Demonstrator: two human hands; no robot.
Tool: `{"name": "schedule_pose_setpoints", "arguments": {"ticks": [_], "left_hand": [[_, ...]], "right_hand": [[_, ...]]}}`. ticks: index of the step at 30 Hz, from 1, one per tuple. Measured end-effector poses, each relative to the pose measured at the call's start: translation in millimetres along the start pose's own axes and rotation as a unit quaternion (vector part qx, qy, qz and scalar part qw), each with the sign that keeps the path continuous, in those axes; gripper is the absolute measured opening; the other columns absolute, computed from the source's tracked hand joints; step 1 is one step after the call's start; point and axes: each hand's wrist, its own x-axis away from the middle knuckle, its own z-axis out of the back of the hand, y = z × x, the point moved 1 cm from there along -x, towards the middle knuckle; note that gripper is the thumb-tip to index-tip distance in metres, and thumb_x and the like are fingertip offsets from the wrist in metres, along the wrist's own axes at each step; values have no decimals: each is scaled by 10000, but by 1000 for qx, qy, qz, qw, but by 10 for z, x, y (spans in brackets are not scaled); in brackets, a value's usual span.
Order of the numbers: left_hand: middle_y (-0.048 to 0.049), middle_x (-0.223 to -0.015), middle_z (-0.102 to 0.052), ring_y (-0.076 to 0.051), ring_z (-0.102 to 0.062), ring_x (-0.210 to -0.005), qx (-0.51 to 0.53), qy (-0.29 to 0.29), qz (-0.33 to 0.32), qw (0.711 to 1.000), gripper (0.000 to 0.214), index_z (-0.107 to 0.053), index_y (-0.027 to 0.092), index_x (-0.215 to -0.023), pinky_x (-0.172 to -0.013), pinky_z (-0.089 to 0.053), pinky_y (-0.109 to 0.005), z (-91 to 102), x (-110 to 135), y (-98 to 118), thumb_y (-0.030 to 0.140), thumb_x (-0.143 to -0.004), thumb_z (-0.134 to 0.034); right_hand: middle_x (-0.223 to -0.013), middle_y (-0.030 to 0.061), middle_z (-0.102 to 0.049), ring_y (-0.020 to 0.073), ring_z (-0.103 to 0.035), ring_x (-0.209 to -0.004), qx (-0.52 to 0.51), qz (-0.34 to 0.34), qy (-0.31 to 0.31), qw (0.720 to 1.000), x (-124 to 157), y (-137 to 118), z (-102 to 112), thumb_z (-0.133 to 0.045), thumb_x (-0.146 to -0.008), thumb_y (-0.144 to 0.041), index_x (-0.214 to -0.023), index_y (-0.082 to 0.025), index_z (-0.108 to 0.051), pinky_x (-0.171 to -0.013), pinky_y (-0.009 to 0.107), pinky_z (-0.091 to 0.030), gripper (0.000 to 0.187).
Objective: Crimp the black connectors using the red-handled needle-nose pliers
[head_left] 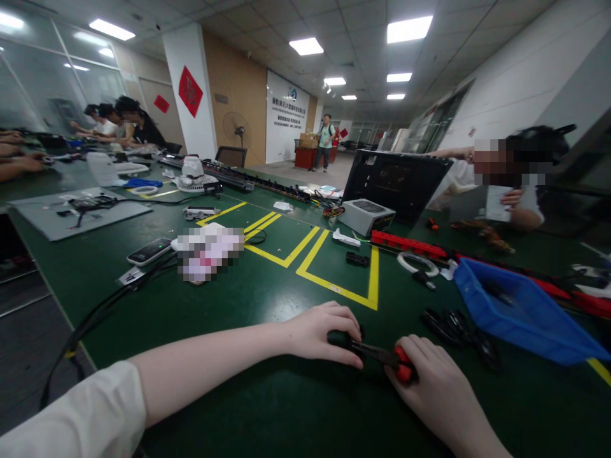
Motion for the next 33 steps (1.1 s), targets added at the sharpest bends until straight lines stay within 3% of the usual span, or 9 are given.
{"name": "schedule_pose_setpoints", "arguments": {"ticks": [7,33], "left_hand": [[-80,-1057,-660,-203,-604,-1030,6,-1,7,1000,307,-686,153,-957,-915,-465,-313,-9,8,-5,410,-806,-759],[-76,-1089,-651,-209,-602,-1050,18,-24,39,999,310,-688,177,-980,-936,-455,-333,-15,18,-21,444,-829,-727]], "right_hand": [[-812,51,-631,202,-588,-728,9,0,20,1000,-40,-42,9,-621,-796,-295,-863,-219,-556,-647,336,-457,120],[-812,62,-639,205,-590,-726,-14,-19,2,1000,-43,-72,41,-594,-804,-284,-840,-216,-563,-634,332,-457,84]]}}
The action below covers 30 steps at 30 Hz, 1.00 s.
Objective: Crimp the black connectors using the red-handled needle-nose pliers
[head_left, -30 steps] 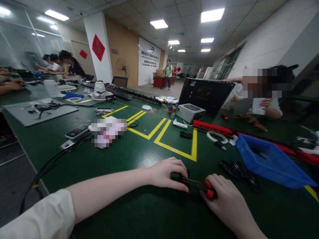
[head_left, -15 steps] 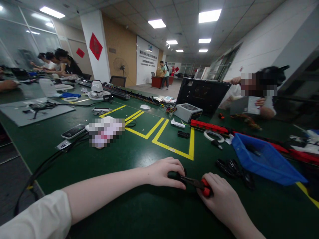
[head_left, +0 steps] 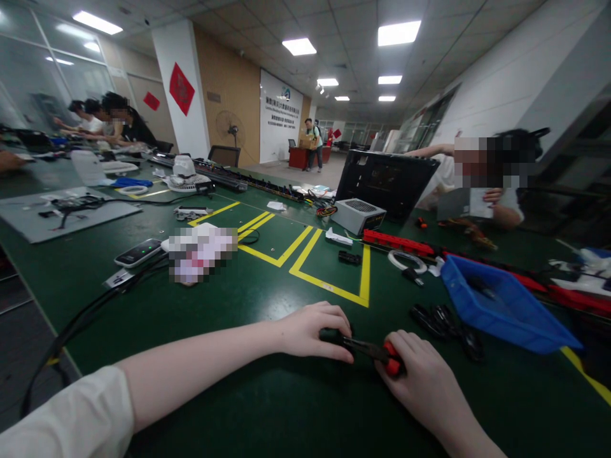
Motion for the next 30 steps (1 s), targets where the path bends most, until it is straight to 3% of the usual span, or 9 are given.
{"name": "schedule_pose_setpoints", "arguments": {"ticks": [30], "left_hand": [[-60,-1083,-638,-200,-593,-1032,-17,-13,4,1000,335,-685,186,-1001,-904,-444,-313,6,2,-2,473,-831,-719]], "right_hand": [[-831,55,-626,209,-570,-748,19,18,24,999,7,-28,9,-573,-776,-184,-880,-216,-567,-660,339,-447,109]]}}
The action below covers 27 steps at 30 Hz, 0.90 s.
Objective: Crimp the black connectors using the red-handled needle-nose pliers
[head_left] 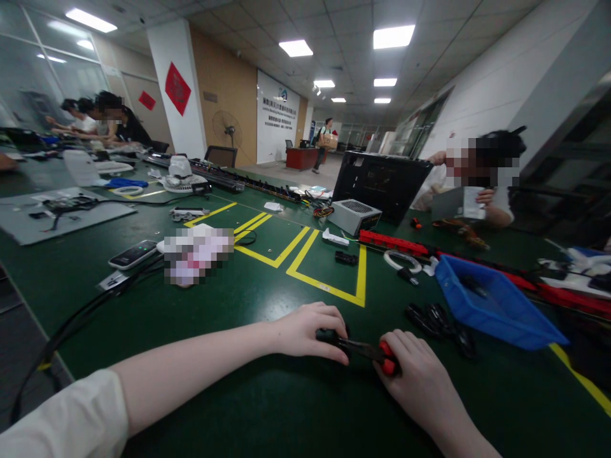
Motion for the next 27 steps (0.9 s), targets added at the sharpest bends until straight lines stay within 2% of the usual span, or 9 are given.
{"name": "schedule_pose_setpoints", "arguments": {"ticks": [12,19,23,27], "left_hand": [[-62,-1072,-634,-190,-597,-1027,30,-5,8,1000,297,-686,181,-988,-897,-457,-298,-4,3,5,439,-844,-714],[-78,-1068,-654,-202,-596,-1044,24,34,-30,999,280,-700,158,-935,-924,-462,-326,3,-7,24,407,-816,-749],[-86,-1087,-668,-229,-587,-1120,20,56,-52,997,282,-705,169,-935,-984,-454,-367,2,-3,33,408,-799,-765],[-89,-1095,-677,-240,-577,-1170,11,52,-59,997,311,-697,177,-958,-1033,-446,-401,-10,-1,27,422,-783,-775]], "right_hand": [[-840,67,-627,221,-575,-773,25,11,16,999,10,18,-10,-585,-773,-194,-879,-206,-567,-688,346,-444,108],[-823,64,-631,207,-579,-738,7,-4,-13,1000,8,9,-13,-591,-788,-237,-849,-211,-559,-655,335,-452,74],[-809,58,-628,203,-580,-718,-8,-13,-27,1000,14,-2,-13,-595,-787,-245,-837,-213,-557,-631,331,-456,70],[-794,54,-619,200,-576,-703,-12,-16,-27,999,12,-3,-20,-601,-781,-245,-819,-214,-553,-619,328,-456,69]]}}
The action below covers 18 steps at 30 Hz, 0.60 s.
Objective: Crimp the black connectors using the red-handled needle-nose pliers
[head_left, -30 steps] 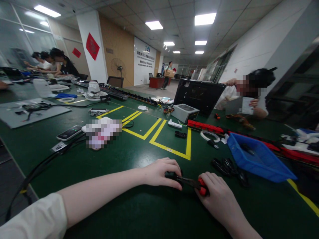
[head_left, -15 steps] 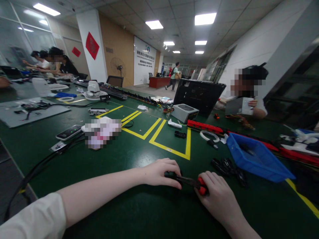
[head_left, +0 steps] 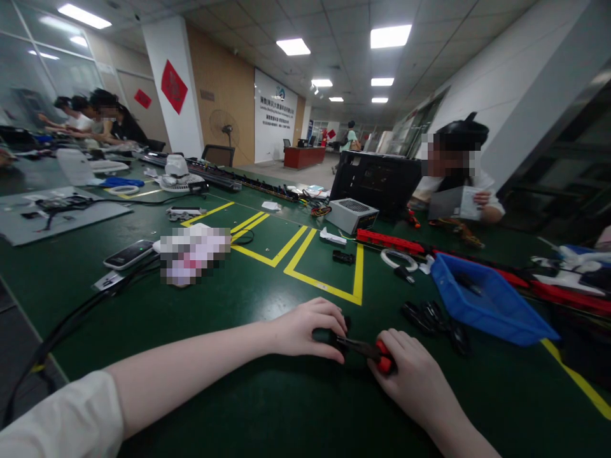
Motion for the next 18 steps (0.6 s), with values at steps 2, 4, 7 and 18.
{"name": "schedule_pose_setpoints", "arguments": {"ticks": [2,4,7,18], "left_hand": [[-90,-1082,-681,-228,-590,-1148,-6,-2,-13,1000,316,-689,167,-971,-1054,-440,-405,-7,1,-8,415,-791,-769],[-93,-1075,-681,-218,-599,-1129,-13,-4,-21,1000,320,-682,159,-979,-1067,-437,-403,-13,3,-20,411,-799,-762],[-92,-1088,-676,-216,-594,-1135,-26,-6,-23,999,323,-675,163,-989,-1069,-440,-402,-20,9,-38,410,-801,-761],[-81,-1058,-669,-214,-600,-1079,-49,-19,-5,999,312,-667,160,-978,-981,-465,-354,-9,1,-7,433,-838,-722]], "right_hand": [[-794,52,-616,195,-573,-699,-1,0,-6,1000,-1,2,1,-596,-790,-249,-819,-214,-552,-618,325,-454,63],[-793,51,-613,193,-569,-694,-2,-2,-9,1000,-3,4,7,-594,-795,-258,-818,-215,-551,-616,324,-449,65],[-786,51,-610,194,-564,-693,-1,-3,-8,1000,-9,3,19,-592,-793,-263,-808,-218,-547,-616,325,-444,65],[-783,51,-617,199,-578,-695,4,5,-3,1000,-29,-1,-4,-609,-779,-248,-815,-214,-554,-613,328,-457,74]]}}
